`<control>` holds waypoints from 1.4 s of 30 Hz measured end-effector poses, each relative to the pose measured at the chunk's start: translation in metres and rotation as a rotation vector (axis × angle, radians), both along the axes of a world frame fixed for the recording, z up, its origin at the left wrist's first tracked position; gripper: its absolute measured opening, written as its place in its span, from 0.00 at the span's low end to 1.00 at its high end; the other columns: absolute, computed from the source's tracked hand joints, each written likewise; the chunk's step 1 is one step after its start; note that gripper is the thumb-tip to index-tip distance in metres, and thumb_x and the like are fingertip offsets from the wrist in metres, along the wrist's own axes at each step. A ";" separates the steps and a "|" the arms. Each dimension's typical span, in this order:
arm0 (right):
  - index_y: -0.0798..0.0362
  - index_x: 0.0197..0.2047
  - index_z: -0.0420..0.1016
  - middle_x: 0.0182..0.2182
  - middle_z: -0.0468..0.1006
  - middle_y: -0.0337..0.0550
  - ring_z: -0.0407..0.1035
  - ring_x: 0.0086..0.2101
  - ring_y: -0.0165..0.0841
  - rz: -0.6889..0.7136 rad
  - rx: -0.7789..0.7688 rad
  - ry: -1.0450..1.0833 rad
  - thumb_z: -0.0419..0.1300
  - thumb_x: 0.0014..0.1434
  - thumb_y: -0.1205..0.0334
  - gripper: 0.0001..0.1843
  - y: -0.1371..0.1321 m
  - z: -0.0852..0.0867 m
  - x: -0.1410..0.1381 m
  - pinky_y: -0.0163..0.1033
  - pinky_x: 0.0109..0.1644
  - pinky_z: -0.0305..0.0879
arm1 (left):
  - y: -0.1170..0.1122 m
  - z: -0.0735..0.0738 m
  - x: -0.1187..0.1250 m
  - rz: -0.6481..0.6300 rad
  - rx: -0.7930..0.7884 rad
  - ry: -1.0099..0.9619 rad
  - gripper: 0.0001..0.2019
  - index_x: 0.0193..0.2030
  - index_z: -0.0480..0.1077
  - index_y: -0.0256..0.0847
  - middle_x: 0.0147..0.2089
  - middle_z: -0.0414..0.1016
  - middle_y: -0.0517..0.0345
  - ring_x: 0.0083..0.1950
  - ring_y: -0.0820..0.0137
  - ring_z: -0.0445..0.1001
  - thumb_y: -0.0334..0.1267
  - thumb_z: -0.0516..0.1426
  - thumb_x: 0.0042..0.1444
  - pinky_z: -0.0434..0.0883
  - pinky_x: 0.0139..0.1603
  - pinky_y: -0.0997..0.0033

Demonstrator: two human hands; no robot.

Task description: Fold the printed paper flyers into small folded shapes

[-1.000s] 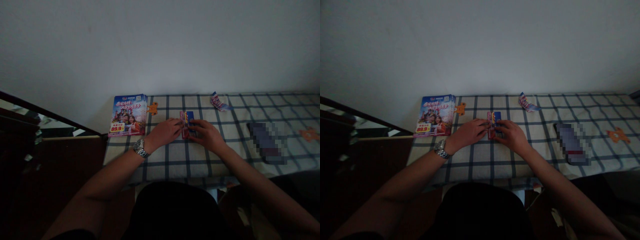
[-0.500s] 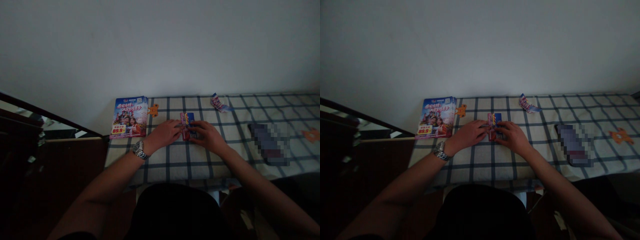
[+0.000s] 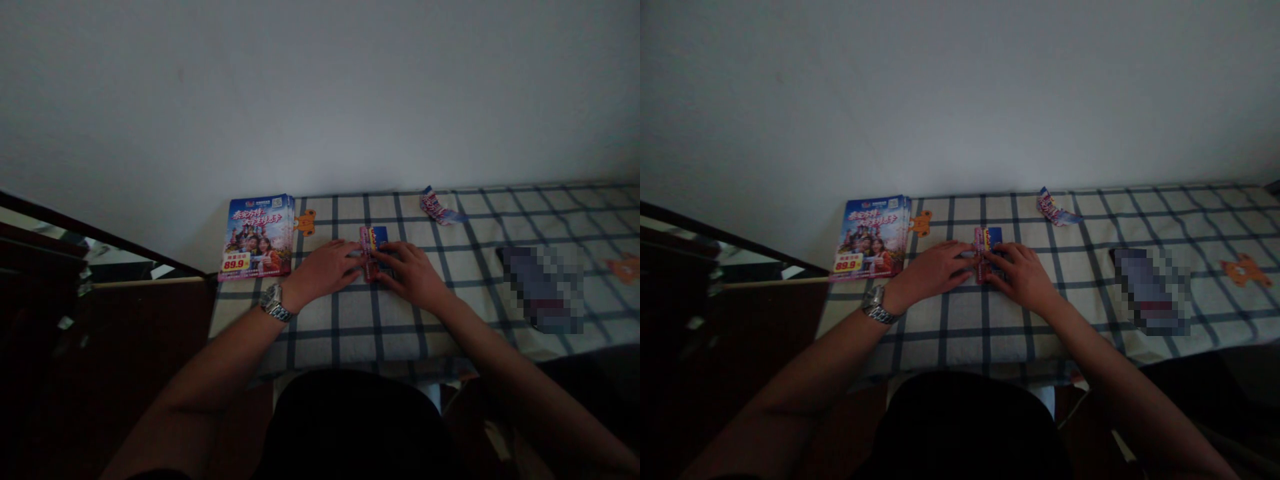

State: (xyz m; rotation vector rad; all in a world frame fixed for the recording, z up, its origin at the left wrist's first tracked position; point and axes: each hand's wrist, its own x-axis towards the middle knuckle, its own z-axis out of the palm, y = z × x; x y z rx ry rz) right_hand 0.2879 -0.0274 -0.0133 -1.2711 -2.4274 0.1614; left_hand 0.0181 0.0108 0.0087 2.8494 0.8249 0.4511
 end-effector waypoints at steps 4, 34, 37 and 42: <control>0.42 0.70 0.71 0.63 0.72 0.54 0.67 0.60 0.55 -0.025 0.008 -0.061 0.61 0.70 0.48 0.28 -0.002 -0.001 -0.005 0.63 0.62 0.67 | 0.000 -0.002 0.000 0.004 0.012 0.020 0.15 0.62 0.75 0.43 0.65 0.73 0.47 0.63 0.59 0.75 0.39 0.57 0.72 0.70 0.71 0.49; 0.46 0.71 0.70 0.64 0.71 0.55 0.64 0.60 0.54 -0.055 0.078 -0.101 0.58 0.72 0.46 0.29 -0.007 -0.009 -0.008 0.60 0.61 0.66 | -0.005 0.000 0.001 0.047 -0.015 0.073 0.17 0.66 0.72 0.41 0.67 0.72 0.48 0.63 0.59 0.75 0.37 0.53 0.74 0.78 0.61 0.57; 0.47 0.70 0.71 0.63 0.71 0.55 0.64 0.60 0.54 -0.059 0.081 -0.106 0.58 0.72 0.46 0.29 -0.007 -0.008 -0.009 0.61 0.61 0.66 | -0.005 0.000 0.001 0.058 -0.004 0.082 0.18 0.67 0.71 0.42 0.66 0.73 0.48 0.63 0.59 0.75 0.35 0.53 0.73 0.78 0.60 0.57; 0.47 0.70 0.72 0.63 0.72 0.55 0.64 0.60 0.54 -0.053 0.074 -0.098 0.58 0.72 0.46 0.28 -0.008 -0.008 -0.009 0.61 0.61 0.66 | -0.004 -0.001 0.002 0.054 0.004 0.069 0.16 0.64 0.73 0.40 0.65 0.74 0.48 0.61 0.60 0.76 0.37 0.53 0.74 0.78 0.60 0.58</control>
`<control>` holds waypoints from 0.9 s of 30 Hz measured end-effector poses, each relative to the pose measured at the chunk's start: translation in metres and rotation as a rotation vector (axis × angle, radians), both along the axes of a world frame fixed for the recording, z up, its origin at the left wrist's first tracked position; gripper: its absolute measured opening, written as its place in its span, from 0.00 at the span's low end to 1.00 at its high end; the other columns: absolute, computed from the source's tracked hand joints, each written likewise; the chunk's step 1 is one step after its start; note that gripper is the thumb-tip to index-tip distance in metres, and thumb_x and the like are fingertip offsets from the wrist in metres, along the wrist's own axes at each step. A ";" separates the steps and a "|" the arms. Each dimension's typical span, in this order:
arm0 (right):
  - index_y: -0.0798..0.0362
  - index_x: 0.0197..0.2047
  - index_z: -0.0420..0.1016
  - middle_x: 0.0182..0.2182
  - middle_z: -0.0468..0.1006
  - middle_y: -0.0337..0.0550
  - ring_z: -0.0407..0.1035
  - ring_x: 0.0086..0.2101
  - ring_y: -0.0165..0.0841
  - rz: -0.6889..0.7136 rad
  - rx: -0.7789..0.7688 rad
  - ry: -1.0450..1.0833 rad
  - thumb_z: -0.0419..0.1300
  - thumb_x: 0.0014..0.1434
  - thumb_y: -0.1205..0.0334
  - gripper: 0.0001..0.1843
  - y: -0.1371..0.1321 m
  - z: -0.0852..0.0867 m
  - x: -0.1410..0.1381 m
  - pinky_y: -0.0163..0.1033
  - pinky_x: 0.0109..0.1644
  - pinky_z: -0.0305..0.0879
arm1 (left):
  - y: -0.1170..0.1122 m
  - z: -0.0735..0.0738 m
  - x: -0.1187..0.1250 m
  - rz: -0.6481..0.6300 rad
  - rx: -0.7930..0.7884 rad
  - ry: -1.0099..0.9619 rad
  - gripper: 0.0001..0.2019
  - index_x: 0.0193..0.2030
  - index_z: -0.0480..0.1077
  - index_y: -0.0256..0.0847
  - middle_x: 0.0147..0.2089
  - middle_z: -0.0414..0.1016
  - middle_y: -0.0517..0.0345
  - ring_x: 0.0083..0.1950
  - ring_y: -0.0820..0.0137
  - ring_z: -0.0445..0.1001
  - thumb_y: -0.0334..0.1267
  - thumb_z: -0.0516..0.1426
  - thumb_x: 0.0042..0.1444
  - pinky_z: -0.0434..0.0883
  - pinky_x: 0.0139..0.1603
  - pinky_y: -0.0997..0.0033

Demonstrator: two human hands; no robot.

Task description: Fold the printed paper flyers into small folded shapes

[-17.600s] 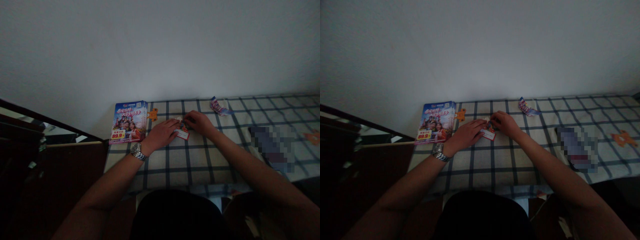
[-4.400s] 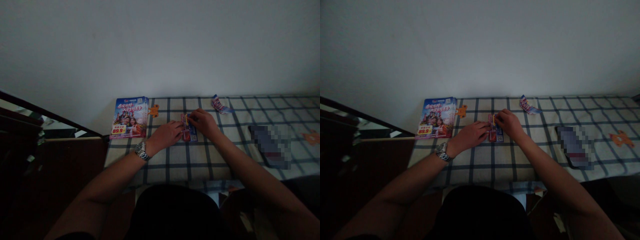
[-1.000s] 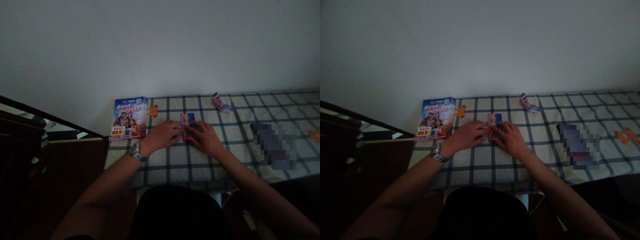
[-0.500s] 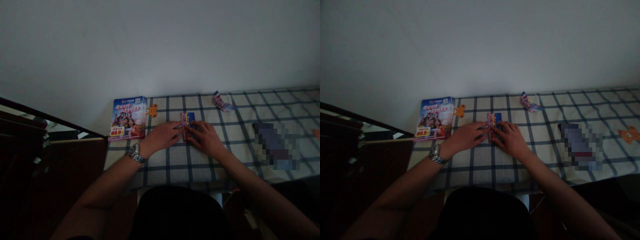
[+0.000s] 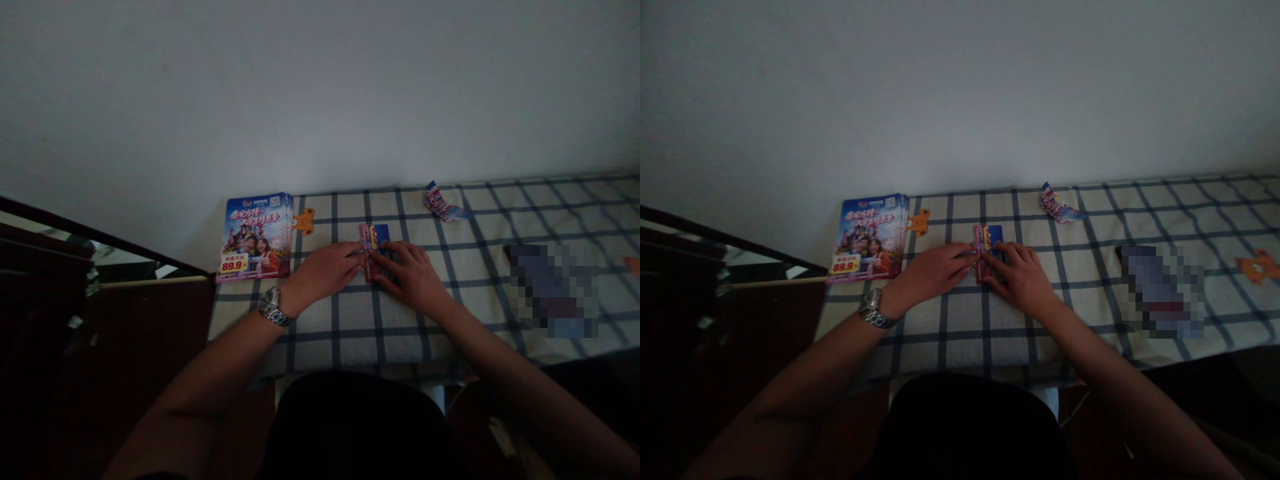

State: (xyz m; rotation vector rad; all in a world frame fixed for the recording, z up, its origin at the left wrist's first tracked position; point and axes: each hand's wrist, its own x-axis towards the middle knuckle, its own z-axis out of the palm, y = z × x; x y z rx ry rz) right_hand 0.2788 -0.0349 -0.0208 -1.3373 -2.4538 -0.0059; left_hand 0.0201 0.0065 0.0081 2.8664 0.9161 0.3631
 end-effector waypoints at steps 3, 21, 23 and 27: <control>0.47 0.70 0.72 0.63 0.71 0.55 0.64 0.60 0.54 -0.005 -0.005 0.008 0.58 0.72 0.46 0.28 0.000 0.000 0.000 0.61 0.61 0.67 | 0.001 0.000 0.001 -0.005 0.001 -0.013 0.16 0.64 0.72 0.39 0.65 0.74 0.49 0.62 0.61 0.76 0.38 0.52 0.75 0.78 0.61 0.58; 0.49 0.71 0.69 0.62 0.73 0.54 0.66 0.59 0.52 -0.011 -0.042 0.077 0.58 0.72 0.48 0.29 0.006 0.002 0.003 0.59 0.63 0.67 | -0.003 0.000 0.008 0.031 0.010 0.005 0.19 0.68 0.67 0.36 0.69 0.71 0.47 0.67 0.60 0.72 0.39 0.51 0.75 0.73 0.67 0.58; 0.51 0.72 0.69 0.64 0.73 0.55 0.66 0.59 0.52 -0.012 -0.036 0.059 0.57 0.72 0.48 0.30 0.008 0.003 0.002 0.60 0.64 0.67 | -0.003 -0.001 0.008 0.031 0.011 0.010 0.19 0.68 0.67 0.36 0.68 0.71 0.47 0.67 0.59 0.72 0.39 0.51 0.75 0.73 0.67 0.58; 0.50 0.75 0.63 0.71 0.67 0.52 0.62 0.65 0.54 0.010 -0.031 -0.001 0.57 0.73 0.48 0.33 0.016 0.005 0.001 0.62 0.67 0.64 | -0.003 -0.001 0.008 0.043 0.005 0.028 0.20 0.68 0.67 0.35 0.68 0.72 0.46 0.66 0.59 0.72 0.39 0.52 0.75 0.74 0.66 0.58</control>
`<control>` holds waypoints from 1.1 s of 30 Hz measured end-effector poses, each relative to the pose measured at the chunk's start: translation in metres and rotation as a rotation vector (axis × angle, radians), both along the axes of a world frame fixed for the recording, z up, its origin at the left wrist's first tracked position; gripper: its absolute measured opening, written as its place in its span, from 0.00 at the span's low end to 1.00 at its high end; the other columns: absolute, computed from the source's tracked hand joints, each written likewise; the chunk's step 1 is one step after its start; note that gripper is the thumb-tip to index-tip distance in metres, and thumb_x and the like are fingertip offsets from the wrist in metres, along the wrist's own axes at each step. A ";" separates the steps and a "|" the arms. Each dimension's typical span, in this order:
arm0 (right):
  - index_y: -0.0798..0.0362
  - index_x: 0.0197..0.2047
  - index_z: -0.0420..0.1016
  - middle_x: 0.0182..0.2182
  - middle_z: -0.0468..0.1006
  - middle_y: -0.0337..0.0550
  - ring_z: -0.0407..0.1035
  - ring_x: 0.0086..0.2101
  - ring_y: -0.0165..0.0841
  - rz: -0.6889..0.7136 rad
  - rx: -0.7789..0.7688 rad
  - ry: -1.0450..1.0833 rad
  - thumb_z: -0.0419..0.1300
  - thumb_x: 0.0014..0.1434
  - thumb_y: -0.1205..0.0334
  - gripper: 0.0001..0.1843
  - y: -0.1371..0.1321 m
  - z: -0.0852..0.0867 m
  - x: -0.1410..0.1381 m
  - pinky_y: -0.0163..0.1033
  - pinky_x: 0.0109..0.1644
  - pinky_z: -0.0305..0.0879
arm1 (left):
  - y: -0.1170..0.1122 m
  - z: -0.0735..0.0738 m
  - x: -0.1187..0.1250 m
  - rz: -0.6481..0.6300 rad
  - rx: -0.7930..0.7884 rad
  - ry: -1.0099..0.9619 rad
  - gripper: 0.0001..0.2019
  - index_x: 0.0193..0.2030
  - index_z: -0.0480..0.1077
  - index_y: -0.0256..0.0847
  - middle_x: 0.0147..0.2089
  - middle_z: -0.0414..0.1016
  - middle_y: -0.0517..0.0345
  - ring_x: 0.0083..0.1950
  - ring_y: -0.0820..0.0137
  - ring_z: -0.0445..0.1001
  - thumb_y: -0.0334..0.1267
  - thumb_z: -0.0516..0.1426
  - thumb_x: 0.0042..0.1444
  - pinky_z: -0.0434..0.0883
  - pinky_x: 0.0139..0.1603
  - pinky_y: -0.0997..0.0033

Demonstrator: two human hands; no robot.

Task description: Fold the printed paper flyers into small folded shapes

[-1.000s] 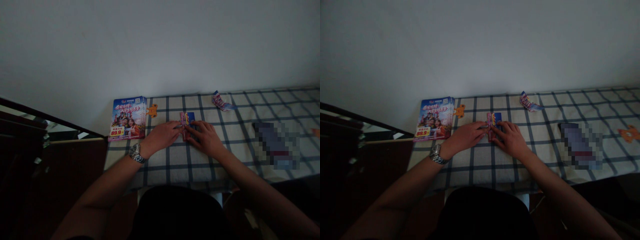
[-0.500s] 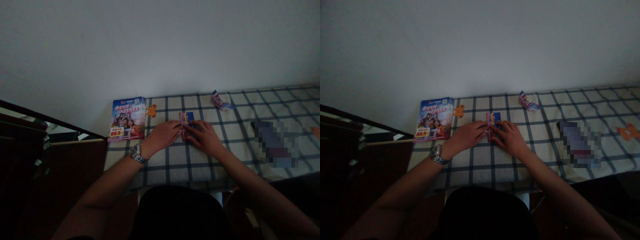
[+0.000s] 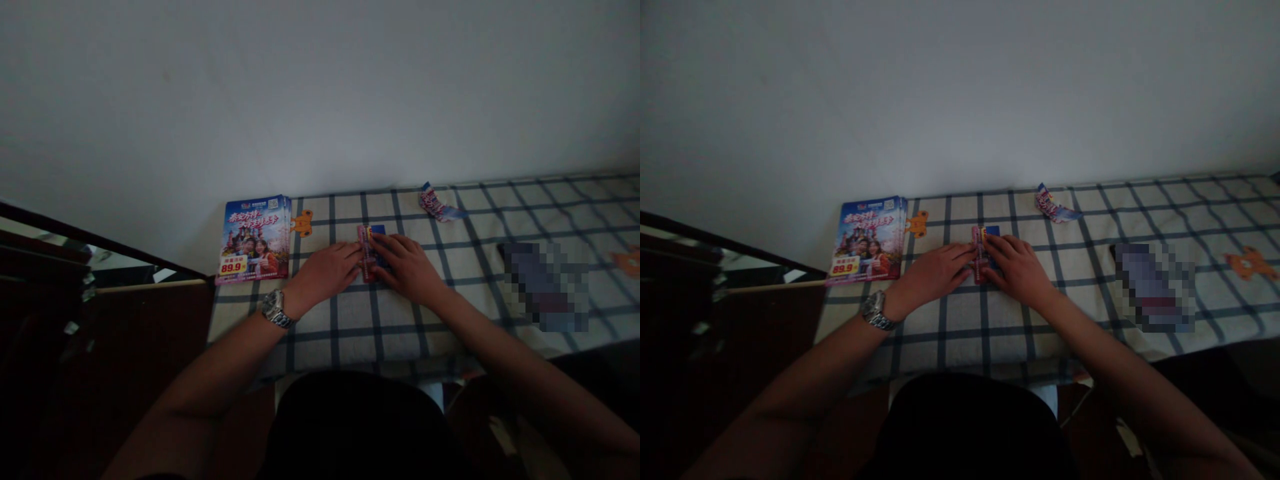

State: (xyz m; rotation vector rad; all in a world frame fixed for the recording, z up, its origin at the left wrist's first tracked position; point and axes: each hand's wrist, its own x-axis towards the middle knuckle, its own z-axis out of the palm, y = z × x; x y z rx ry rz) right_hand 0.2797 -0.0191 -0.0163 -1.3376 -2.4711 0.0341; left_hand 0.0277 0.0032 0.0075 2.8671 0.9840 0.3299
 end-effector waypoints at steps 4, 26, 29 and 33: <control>0.50 0.79 0.55 0.75 0.62 0.50 0.57 0.71 0.52 0.054 0.004 -0.025 0.54 0.74 0.48 0.36 0.012 -0.001 0.000 0.62 0.72 0.59 | 0.000 0.000 -0.001 -0.007 0.001 -0.001 0.20 0.68 0.67 0.34 0.69 0.71 0.46 0.65 0.59 0.73 0.39 0.52 0.74 0.74 0.65 0.56; 0.51 0.75 0.61 0.72 0.67 0.49 0.61 0.69 0.48 0.038 0.001 0.019 0.53 0.75 0.51 0.30 0.024 -0.001 -0.002 0.57 0.71 0.59 | 0.000 0.002 -0.002 0.003 -0.022 -0.023 0.20 0.68 0.67 0.37 0.69 0.72 0.48 0.66 0.59 0.73 0.37 0.53 0.73 0.73 0.67 0.57; 0.50 0.76 0.61 0.73 0.66 0.47 0.61 0.69 0.47 0.038 -0.001 0.022 0.51 0.76 0.52 0.29 0.026 -0.004 0.000 0.57 0.70 0.59 | 0.000 0.001 -0.002 0.000 -0.021 -0.031 0.20 0.69 0.66 0.37 0.69 0.72 0.49 0.66 0.59 0.73 0.37 0.54 0.73 0.72 0.68 0.57; 0.48 0.77 0.58 0.73 0.66 0.47 0.61 0.69 0.47 0.038 0.000 0.031 0.51 0.76 0.53 0.30 0.026 -0.007 0.001 0.58 0.70 0.60 | 0.002 -0.003 -0.002 -0.007 -0.008 -0.041 0.20 0.69 0.67 0.38 0.68 0.72 0.48 0.66 0.60 0.72 0.38 0.54 0.73 0.71 0.69 0.56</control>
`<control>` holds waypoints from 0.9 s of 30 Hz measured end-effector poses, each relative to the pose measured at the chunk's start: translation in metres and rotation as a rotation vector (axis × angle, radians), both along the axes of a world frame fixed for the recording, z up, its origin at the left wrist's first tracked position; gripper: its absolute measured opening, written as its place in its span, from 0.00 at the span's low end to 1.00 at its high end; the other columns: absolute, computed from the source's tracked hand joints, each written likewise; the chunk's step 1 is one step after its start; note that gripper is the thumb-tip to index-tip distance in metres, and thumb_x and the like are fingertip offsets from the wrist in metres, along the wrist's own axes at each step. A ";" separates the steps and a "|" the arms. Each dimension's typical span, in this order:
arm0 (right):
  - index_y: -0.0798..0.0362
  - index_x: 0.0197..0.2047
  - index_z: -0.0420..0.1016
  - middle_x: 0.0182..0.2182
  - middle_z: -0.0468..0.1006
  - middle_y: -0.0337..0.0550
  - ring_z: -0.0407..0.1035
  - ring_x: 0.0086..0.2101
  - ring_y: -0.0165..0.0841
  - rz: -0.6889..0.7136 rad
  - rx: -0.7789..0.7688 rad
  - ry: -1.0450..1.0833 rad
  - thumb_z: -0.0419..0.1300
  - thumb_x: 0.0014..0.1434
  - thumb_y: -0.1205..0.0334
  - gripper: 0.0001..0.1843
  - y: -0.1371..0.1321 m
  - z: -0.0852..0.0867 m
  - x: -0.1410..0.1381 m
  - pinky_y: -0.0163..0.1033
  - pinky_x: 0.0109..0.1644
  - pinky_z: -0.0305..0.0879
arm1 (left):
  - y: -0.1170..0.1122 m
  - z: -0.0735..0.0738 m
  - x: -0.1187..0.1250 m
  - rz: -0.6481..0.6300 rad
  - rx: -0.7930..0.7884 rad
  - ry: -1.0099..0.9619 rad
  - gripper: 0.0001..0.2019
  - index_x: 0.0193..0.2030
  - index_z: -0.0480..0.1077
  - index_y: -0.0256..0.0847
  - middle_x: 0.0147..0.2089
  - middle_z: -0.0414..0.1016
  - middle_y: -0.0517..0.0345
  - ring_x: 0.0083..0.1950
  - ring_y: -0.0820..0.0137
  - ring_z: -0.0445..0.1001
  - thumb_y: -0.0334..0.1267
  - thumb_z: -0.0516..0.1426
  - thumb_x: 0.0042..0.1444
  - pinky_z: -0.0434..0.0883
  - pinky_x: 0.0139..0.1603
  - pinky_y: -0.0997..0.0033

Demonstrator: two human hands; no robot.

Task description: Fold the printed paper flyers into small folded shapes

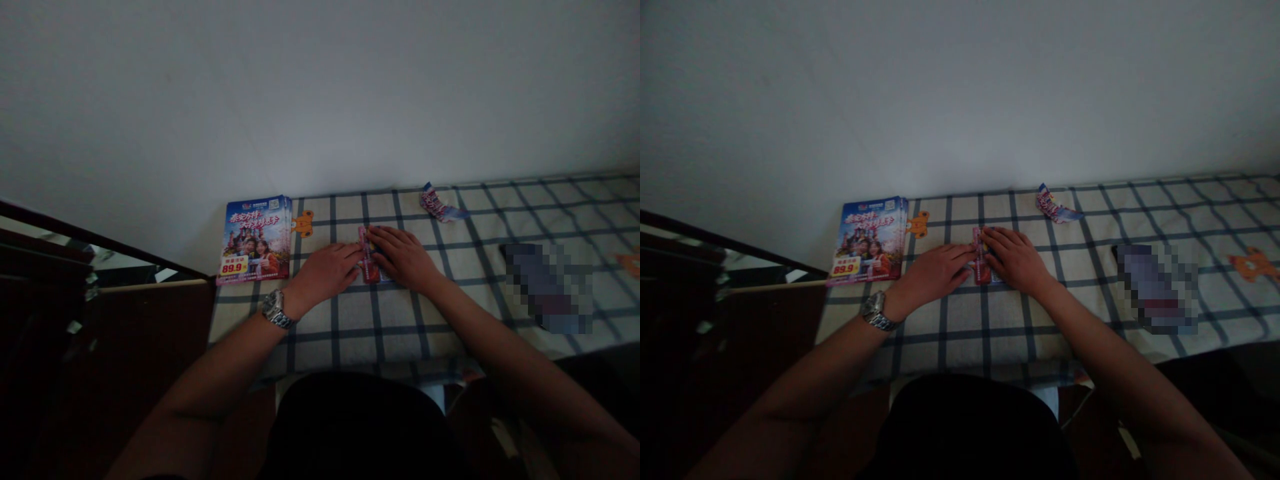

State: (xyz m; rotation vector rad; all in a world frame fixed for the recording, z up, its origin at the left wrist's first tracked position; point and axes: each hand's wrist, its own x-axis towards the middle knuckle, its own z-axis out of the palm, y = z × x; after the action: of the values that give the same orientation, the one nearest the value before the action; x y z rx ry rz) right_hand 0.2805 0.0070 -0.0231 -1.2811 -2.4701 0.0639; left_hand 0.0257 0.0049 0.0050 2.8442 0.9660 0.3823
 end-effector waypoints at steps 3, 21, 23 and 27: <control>0.47 0.77 0.58 0.73 0.66 0.47 0.61 0.69 0.47 -0.001 -0.001 -0.001 0.51 0.76 0.53 0.30 -0.001 0.000 0.000 0.58 0.70 0.60 | 0.001 -0.001 0.001 -0.005 0.015 0.005 0.19 0.67 0.68 0.38 0.67 0.73 0.48 0.66 0.59 0.73 0.38 0.54 0.73 0.71 0.68 0.56; 0.47 0.68 0.72 0.65 0.74 0.51 0.63 0.63 0.50 -0.017 0.021 0.125 0.54 0.74 0.52 0.24 -0.001 0.001 0.003 0.62 0.68 0.63 | 0.005 0.002 -0.002 0.081 0.092 -0.029 0.19 0.64 0.72 0.41 0.67 0.72 0.46 0.68 0.55 0.69 0.47 0.54 0.73 0.66 0.70 0.47; 0.48 0.66 0.74 0.62 0.75 0.52 0.65 0.62 0.50 -0.014 0.029 0.146 0.54 0.74 0.52 0.22 -0.001 0.000 0.003 0.62 0.68 0.63 | 0.005 0.003 -0.003 0.115 0.109 -0.014 0.20 0.65 0.72 0.40 0.66 0.72 0.45 0.65 0.53 0.71 0.48 0.55 0.73 0.68 0.66 0.46; 0.50 0.62 0.77 0.59 0.76 0.54 0.66 0.59 0.49 0.012 0.046 0.177 0.56 0.73 0.53 0.20 0.000 -0.001 0.004 0.62 0.67 0.64 | 0.006 0.001 -0.005 0.139 0.098 0.003 0.24 0.67 0.69 0.39 0.65 0.73 0.45 0.63 0.53 0.71 0.50 0.57 0.71 0.69 0.64 0.46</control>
State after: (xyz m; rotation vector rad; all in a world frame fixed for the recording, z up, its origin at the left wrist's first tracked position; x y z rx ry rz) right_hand 0.2849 0.0072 -0.0240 -1.1876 -2.3161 0.1170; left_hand 0.0206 0.0114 0.0064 2.8721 1.1815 0.4512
